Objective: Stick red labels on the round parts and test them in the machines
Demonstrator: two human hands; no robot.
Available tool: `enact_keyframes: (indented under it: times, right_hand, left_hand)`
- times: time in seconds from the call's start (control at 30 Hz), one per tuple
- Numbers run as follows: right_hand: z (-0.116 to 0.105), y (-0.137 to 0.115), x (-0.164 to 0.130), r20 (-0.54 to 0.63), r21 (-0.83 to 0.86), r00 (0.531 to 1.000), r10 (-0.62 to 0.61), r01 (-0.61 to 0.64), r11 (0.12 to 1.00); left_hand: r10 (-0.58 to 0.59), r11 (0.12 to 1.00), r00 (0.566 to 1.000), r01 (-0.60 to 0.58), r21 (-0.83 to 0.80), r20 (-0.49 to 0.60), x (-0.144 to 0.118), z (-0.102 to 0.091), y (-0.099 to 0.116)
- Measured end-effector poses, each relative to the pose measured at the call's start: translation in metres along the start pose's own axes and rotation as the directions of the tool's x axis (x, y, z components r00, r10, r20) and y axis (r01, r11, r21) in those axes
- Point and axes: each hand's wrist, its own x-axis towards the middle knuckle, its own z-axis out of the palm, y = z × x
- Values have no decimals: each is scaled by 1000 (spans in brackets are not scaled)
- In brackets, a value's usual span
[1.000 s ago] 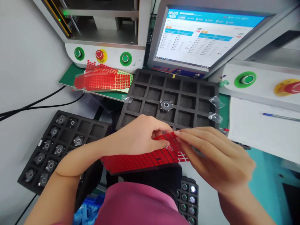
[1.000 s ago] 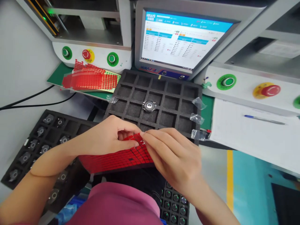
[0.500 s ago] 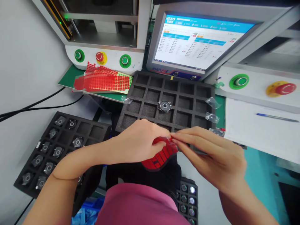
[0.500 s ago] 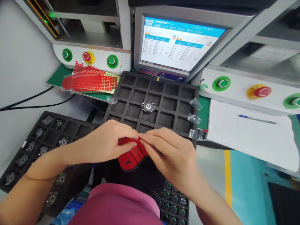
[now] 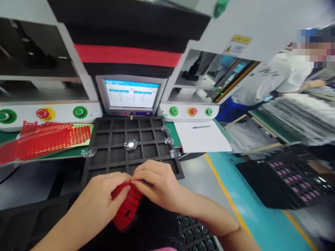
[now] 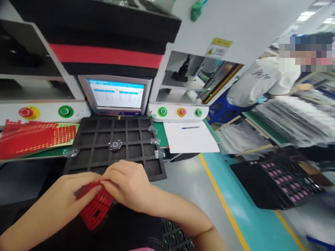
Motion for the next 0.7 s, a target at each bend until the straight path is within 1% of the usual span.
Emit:
enact_keyframes:
  times: [0.1,0.2,0.27,0.33,0.37,0.43,0.47,0.5,0.53,0.57,0.6,0.63,0.67,0.7]
  right_hand:
    - [4,0,0,-36,-115,997,-62,57,992]
    - [1,-6,0,-44,-251,987,-156,140,958]
    - [-7,-12,-1,-69,-254,974,-216,192,948]
    - [-18,-20,-6,-113,-226,970,-214,185,956]
    - [-23,-24,-10,-127,-220,974,-188,158,963]
    - [-31,-26,-23,-158,-238,981,-112,72,969]
    - [-34,-24,-30,-156,-258,985,-80,38,965]
    - [-34,-21,-38,-162,-275,985,-55,8,961]
    - [-33,-15,-46,-162,-284,986,-36,-12,959]
    - [-31,-10,-53,-158,-287,987,-24,-23,958]
    - [-28,-4,-60,-159,-284,987,-9,-37,958]
    - [-25,0,-65,-159,-278,987,10,-55,959]
    - [-23,4,-70,-162,-270,986,27,-70,960]
    - [-22,8,-73,-172,-264,984,49,-94,960]
  left_hand:
    - [-15,1000,999,16,10,-45,0,4,-3]
    - [-21,999,995,25,43,-102,-1,7,-7]
    - [-27,998,989,35,53,-144,-4,4,-10]
    - [-63,995,988,73,62,-141,-10,-9,-14]
    - [-89,993,988,98,71,-124,-13,-19,-15]
    - [-149,981,983,160,112,-104,-20,-50,-19]
    - [-166,972,976,186,143,-140,-22,-69,-22]
    - [-185,952,959,229,201,-214,-23,-90,-26]
    - [-219,910,929,305,282,-297,-22,-113,-32]
    - [-257,846,885,400,353,-388,-21,-135,-38]
    - [-269,774,830,488,403,-488,-19,-156,-46]
    - [-270,721,796,540,433,-542,-16,-175,-54]
    - [-282,700,774,570,431,-566,-12,-190,-63]
    - [-298,710,765,577,403,-571,-8,-201,-70]
